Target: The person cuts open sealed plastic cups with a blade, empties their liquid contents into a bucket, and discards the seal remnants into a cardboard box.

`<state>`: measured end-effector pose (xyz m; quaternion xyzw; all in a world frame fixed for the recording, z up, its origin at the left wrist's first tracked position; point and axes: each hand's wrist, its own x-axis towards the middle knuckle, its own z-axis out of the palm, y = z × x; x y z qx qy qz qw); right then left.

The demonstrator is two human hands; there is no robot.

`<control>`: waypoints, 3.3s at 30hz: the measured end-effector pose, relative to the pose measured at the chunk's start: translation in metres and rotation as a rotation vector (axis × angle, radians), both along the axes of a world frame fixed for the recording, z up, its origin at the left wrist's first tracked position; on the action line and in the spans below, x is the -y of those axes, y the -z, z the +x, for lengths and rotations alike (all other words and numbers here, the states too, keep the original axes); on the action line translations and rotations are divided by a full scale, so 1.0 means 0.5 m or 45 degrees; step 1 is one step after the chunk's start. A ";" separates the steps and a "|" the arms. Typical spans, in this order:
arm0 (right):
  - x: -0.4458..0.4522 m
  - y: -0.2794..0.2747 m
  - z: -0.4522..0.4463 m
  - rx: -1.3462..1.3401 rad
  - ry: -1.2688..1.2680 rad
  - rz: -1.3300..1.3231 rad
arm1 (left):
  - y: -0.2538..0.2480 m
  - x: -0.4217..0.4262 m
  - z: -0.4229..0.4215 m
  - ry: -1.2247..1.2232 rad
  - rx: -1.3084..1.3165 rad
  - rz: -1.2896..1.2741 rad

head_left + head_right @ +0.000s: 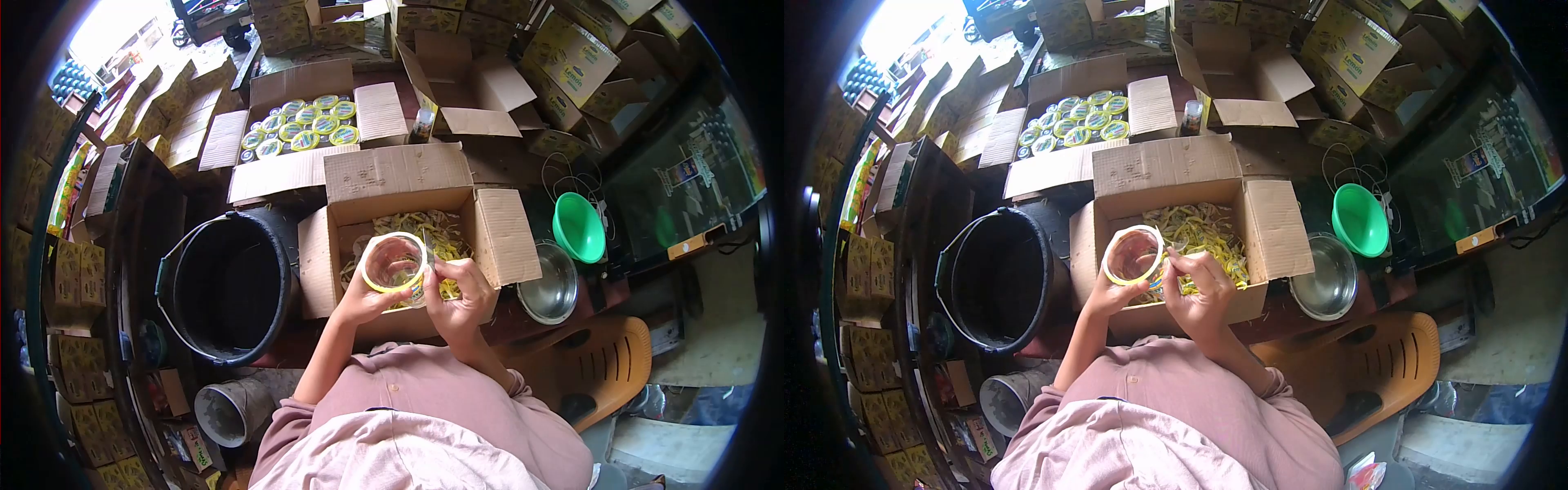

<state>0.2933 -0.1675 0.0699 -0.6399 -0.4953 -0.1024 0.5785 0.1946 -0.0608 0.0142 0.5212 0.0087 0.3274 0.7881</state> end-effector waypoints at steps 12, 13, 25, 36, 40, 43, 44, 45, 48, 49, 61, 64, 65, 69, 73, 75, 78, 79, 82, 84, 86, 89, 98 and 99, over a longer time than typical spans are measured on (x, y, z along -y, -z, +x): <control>-0.006 -0.010 0.013 0.004 -0.006 -0.058 | -0.021 -0.006 -0.011 0.039 -0.118 0.160; -0.006 -0.013 0.016 -0.030 -0.026 -0.063 | -0.022 -0.007 -0.011 0.048 -0.135 0.186; -0.007 -0.007 0.022 0.058 -0.017 -0.085 | -0.030 -0.015 -0.015 0.082 -0.205 0.219; -0.012 0.003 0.029 -0.110 0.072 -0.053 | -0.013 -0.011 -0.013 0.050 -0.190 0.000; -0.008 0.017 0.027 -0.158 0.076 -0.025 | -0.001 -0.014 -0.007 -0.013 -0.066 0.074; -0.014 0.017 0.019 -0.162 0.072 -0.018 | 0.013 -0.006 0.001 -0.146 -0.140 0.077; -0.018 0.018 0.017 -0.169 0.066 -0.006 | 0.014 -0.003 0.004 -0.169 -0.164 0.141; -0.021 0.019 0.016 -0.176 0.060 0.005 | 0.013 0.003 0.007 -0.202 -0.177 0.168; -0.028 0.017 0.014 -0.186 0.057 0.005 | 0.012 0.011 0.011 -0.257 -0.209 0.271; -0.029 0.018 0.013 -0.189 0.058 0.008 | 0.012 0.013 0.010 -0.271 -0.215 0.283; -0.032 0.026 0.016 -0.136 0.098 0.010 | 0.004 0.019 0.013 -0.308 -0.235 0.455; -0.033 0.012 0.027 -0.040 0.112 -0.046 | 0.000 0.017 0.006 -0.263 -0.266 0.546; -0.033 0.012 0.031 -0.054 0.091 -0.033 | 0.002 0.016 0.005 -0.255 -0.264 0.546; -0.031 0.020 0.038 -0.154 0.064 -0.007 | 0.002 0.013 0.006 -0.157 -0.248 0.310; -0.023 0.012 0.028 -0.163 0.074 -0.020 | -0.001 0.008 0.005 -0.124 -0.218 0.192; -0.025 0.006 0.023 -0.140 0.051 -0.017 | 0.009 0.007 0.007 -0.092 -0.207 0.065; -0.030 0.005 0.021 -0.115 0.028 -0.018 | 0.002 0.009 0.009 -0.097 -0.189 0.096; -0.031 0.008 0.022 -0.091 0.023 -0.017 | 0.002 0.008 0.008 -0.105 -0.202 0.135; -0.036 0.010 0.024 -0.039 0.033 -0.002 | 0.001 0.004 0.005 -0.139 -0.227 0.262; -0.037 0.008 0.026 -0.004 0.053 -0.008 | 0.001 -0.004 0.002 -0.146 -0.259 0.357; -0.035 0.003 0.027 0.033 0.077 -0.038 | 0.005 -0.008 0.001 -0.154 -0.279 0.429; -0.036 0.007 0.038 0.023 0.046 -0.082 | 0.007 -0.013 -0.003 -0.149 -0.303 0.512; -0.043 0.002 0.070 -0.251 -0.055 -0.162 | 0.006 -0.012 -0.007 -0.002 -0.078 -0.185; -0.042 0.006 0.072 -0.312 -0.033 -0.161 | 0.008 -0.014 -0.008 -0.005 -0.066 -0.224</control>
